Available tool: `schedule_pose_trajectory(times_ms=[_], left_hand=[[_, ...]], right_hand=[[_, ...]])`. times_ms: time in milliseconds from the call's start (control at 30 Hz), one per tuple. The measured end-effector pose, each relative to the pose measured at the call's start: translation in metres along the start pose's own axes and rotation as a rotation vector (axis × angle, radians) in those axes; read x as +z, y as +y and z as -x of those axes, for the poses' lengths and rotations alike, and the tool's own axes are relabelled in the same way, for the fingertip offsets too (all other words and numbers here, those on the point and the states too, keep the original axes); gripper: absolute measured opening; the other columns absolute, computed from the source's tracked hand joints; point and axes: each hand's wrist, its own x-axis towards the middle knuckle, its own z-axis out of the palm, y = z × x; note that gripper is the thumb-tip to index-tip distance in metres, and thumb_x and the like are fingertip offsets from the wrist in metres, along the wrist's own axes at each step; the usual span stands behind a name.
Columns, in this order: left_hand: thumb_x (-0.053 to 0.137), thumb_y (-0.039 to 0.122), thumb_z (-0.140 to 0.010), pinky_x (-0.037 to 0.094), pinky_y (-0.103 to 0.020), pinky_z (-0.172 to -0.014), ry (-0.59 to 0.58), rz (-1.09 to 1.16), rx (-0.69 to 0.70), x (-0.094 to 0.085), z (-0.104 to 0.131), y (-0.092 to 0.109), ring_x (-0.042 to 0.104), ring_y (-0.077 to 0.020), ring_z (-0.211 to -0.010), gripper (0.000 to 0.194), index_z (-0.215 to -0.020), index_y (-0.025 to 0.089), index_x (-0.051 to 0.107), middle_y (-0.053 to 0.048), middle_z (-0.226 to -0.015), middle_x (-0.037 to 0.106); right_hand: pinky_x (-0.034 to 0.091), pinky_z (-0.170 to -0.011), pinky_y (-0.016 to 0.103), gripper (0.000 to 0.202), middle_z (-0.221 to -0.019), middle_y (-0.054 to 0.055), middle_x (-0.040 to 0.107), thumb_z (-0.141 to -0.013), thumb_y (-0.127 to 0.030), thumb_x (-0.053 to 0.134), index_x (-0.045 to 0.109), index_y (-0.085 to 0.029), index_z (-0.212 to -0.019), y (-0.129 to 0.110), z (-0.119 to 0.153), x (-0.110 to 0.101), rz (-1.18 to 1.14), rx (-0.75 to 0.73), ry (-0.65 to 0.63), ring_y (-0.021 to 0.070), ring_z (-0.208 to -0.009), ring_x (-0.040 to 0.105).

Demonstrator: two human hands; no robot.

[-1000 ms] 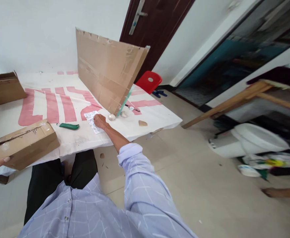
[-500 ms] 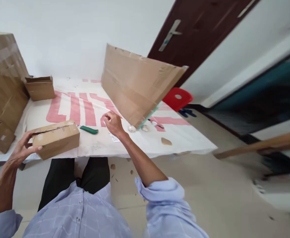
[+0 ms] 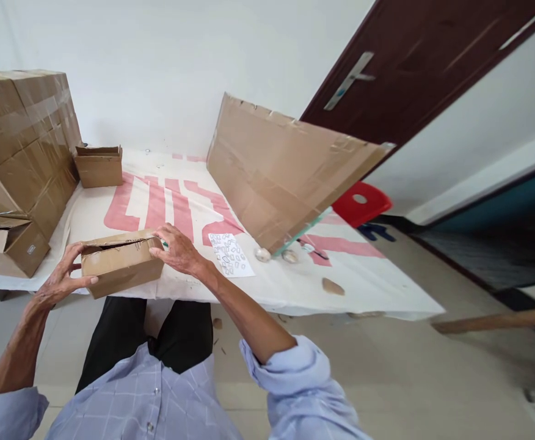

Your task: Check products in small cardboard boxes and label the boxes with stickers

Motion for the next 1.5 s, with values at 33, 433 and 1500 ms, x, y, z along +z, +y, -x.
schedule_pose_trajectory(times_ms=[33, 433, 1500], left_hand=[[0.083, 0.059, -0.079, 0.054, -0.056, -0.115, 0.0, -0.001, 0.0, 0.0, 0.0, 0.001, 0.049, -0.0385, -0.149, 0.074, -0.144, 0.032, 0.058, -0.01, -0.153, 0.046], [0.08, 0.065, -0.08, 0.054, -0.054, -0.116, 0.041, 0.012, -0.053, 0.008, -0.002, 0.008, 0.051, -0.0387, -0.145, 0.07, -0.138, 0.028, 0.066, -0.012, -0.149, 0.047], [0.091, 0.07, -0.068, 0.053, -0.058, -0.116, -0.026, -0.01, -0.084, 0.009, 0.003, 0.015, 0.041, -0.0457, -0.156, 0.119, -0.167, 0.032, 0.038, -0.014, -0.173, 0.035]], right_hand=[[0.057, -0.101, 0.044, 0.029, -0.124, 0.007, 0.068, -0.088, -0.029, 0.074, 0.071, -0.027, -0.118, 0.001, 0.004, 0.003, -0.009, 0.001, 0.01, 0.0266, -0.118, 0.066], [0.057, -0.09, 0.042, 0.047, -0.116, 0.007, 0.072, -0.079, -0.037, 0.081, 0.063, -0.027, -0.121, -0.001, 0.036, 0.043, -0.178, 0.257, 0.325, 0.0256, -0.103, 0.067], [0.055, -0.094, 0.04, 0.016, -0.106, 0.01, 0.077, -0.1, -0.019, 0.059, 0.075, -0.021, -0.1, -0.042, 0.032, 0.017, 0.194, -0.228, -0.081, 0.0258, -0.105, 0.069]])
